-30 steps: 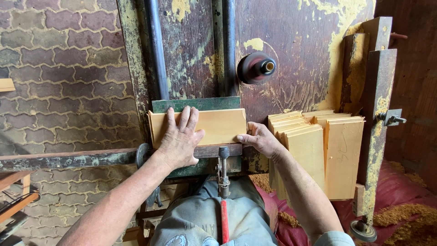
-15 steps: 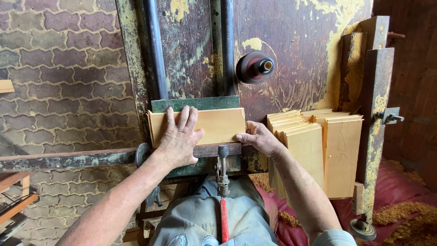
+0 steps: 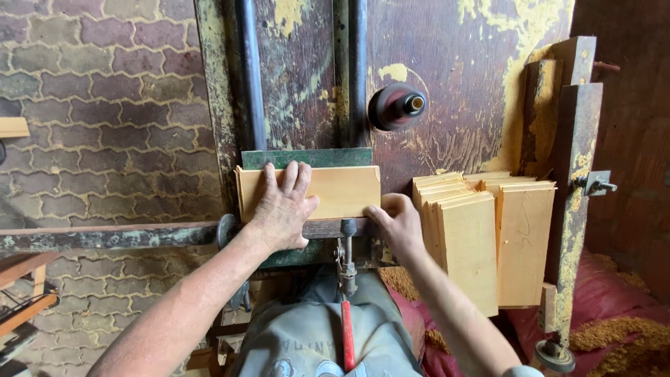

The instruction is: Marking and processing wooden boards using a measuring tape, pencil, and clamps in a workshop.

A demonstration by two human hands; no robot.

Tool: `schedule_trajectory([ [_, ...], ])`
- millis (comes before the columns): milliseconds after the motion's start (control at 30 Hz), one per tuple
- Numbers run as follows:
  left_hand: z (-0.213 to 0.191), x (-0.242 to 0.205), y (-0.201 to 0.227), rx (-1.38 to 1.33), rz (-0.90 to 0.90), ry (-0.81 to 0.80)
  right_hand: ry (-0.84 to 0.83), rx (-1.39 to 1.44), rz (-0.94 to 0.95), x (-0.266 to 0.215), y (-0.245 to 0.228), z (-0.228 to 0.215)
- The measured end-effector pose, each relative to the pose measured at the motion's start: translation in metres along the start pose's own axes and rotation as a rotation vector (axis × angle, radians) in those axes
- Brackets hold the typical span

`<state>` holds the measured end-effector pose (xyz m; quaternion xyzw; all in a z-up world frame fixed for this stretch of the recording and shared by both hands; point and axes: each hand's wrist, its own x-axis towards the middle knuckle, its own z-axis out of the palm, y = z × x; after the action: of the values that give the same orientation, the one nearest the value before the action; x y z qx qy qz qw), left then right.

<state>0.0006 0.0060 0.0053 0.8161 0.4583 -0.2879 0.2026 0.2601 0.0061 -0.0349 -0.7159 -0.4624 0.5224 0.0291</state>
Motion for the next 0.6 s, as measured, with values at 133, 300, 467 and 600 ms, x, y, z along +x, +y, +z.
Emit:
schedule_trajectory([
  [133, 0.005, 0.000, 0.005, -0.012, 0.015, 0.006, 0.043, 0.427, -0.128, -0.102, 0.010, 0.021],
  [300, 0.007, -0.018, 0.000, -0.012, 0.016, 0.089, -0.261, 0.442, -0.056, -0.172, 0.042, 0.064],
  [467, 0.022, -0.022, -0.003, -0.042, -0.014, 0.120, -0.242, 0.234, 0.237, -0.169, 0.048, 0.089],
  [600, 0.019, -0.022, -0.013, -0.130, 0.064, 0.016, -0.101, 0.328, 0.187, -0.159, 0.079, 0.114],
])
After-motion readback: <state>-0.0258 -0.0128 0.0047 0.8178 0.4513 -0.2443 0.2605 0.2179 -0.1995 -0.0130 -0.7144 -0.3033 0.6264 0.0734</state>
